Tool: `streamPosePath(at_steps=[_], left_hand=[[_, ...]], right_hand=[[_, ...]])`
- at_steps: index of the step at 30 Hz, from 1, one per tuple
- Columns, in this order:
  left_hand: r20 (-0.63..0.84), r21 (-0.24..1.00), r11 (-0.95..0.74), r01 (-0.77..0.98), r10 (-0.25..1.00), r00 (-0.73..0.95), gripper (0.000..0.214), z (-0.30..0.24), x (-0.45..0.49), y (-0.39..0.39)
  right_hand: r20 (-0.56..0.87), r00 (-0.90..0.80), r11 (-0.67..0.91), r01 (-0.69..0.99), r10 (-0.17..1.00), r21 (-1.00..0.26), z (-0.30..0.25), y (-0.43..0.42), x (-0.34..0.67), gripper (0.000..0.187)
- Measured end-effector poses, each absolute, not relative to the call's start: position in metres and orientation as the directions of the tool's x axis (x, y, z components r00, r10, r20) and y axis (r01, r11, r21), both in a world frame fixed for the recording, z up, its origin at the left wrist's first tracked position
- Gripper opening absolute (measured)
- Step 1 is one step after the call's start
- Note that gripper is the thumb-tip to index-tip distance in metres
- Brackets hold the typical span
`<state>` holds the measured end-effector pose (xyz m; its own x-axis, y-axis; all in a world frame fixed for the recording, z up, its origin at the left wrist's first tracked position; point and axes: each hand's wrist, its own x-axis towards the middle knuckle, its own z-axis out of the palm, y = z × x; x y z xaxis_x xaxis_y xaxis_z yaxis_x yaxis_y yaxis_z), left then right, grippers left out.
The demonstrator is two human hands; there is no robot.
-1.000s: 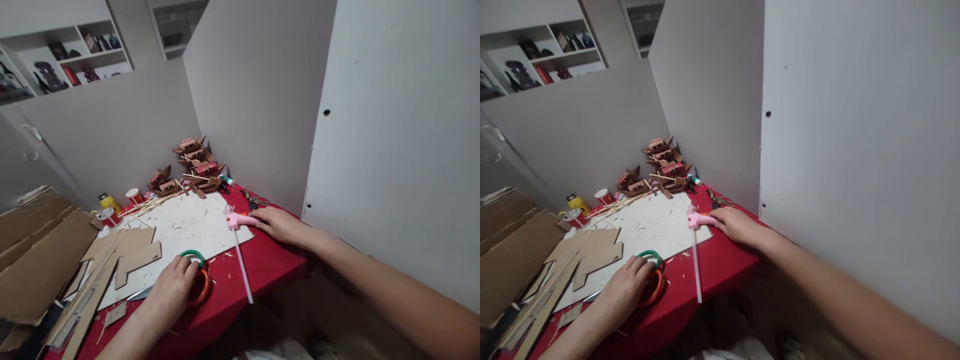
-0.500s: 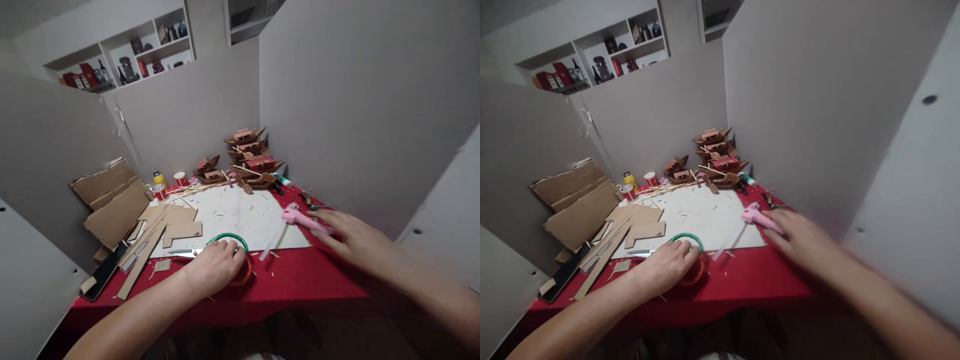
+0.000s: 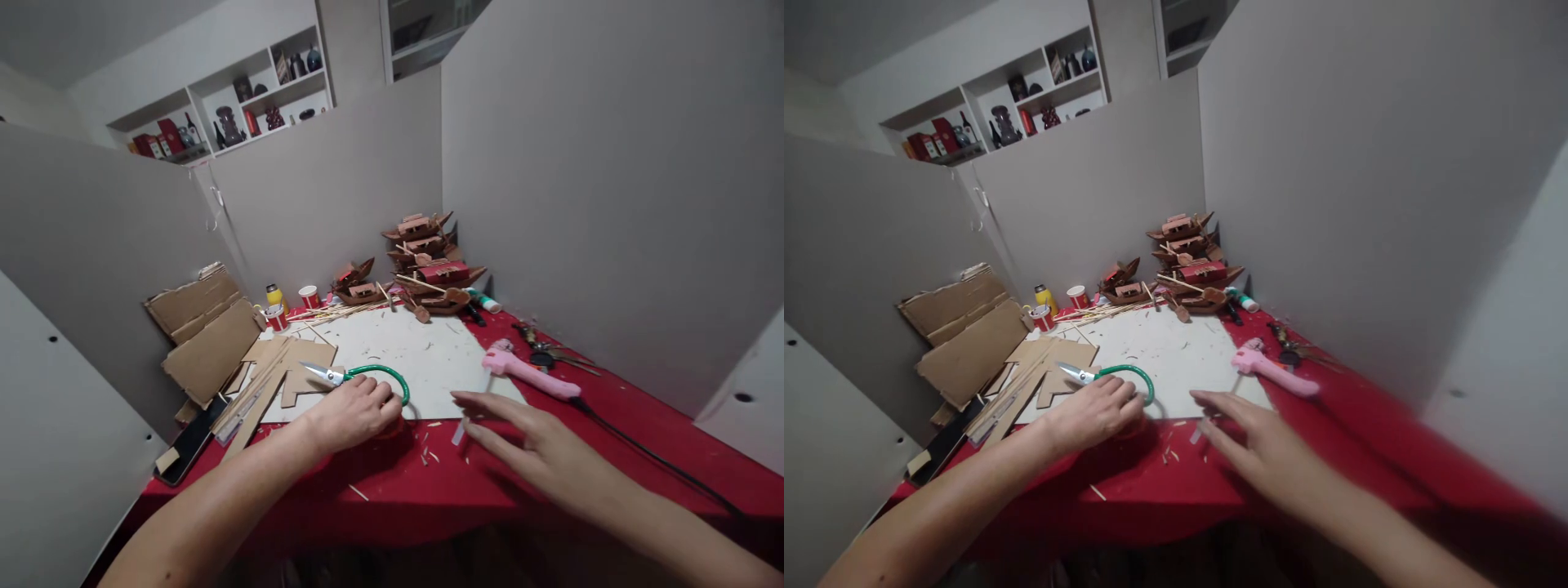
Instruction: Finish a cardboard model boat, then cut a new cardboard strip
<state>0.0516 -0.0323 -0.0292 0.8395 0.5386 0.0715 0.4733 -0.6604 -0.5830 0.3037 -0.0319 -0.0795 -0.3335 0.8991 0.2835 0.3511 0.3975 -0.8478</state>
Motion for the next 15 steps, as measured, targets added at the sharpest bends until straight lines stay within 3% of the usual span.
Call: streamPosePath(at_steps=[2,3,6,10,13,15], left_hand=[[0.113,-0.586,-0.662,0.468,0.504,0.856,0.018,-0.021,0.054,-0.035],[0.138,-0.589,-0.669,0.453,0.469,0.872,0.021,-0.016,0.058,-0.038],[0.175,-0.601,-0.712,0.363,0.326,0.929,0.029,-0.004,0.068,-0.049],[0.194,-0.591,-0.747,0.305,0.236,0.952,0.028,0.001,0.071,-0.06],[0.2,-0.589,-0.756,0.285,0.205,0.958,0.029,0.0,0.066,-0.064],[0.184,-0.587,-0.762,0.275,0.206,0.961,0.03,0.001,0.063,-0.067]], right_hand=[[0.05,-0.365,0.07,0.042,0.93,-0.997,-0.071,-0.039,0.288,0.044],[-0.028,-0.403,-0.089,-0.133,0.915,-0.987,-0.067,-0.042,0.281,0.041],[-0.088,-0.539,-0.414,-0.522,0.837,-0.746,-0.059,-0.044,0.263,0.019],[-0.109,-0.691,-0.657,-0.609,0.715,-0.446,-0.06,-0.039,0.253,0.015],[-0.145,-0.736,-0.72,-0.57,0.662,-0.396,-0.07,-0.036,0.247,0.011],[-0.134,-0.743,-0.715,-0.553,0.655,-0.429,-0.075,-0.035,0.242,0.006]])
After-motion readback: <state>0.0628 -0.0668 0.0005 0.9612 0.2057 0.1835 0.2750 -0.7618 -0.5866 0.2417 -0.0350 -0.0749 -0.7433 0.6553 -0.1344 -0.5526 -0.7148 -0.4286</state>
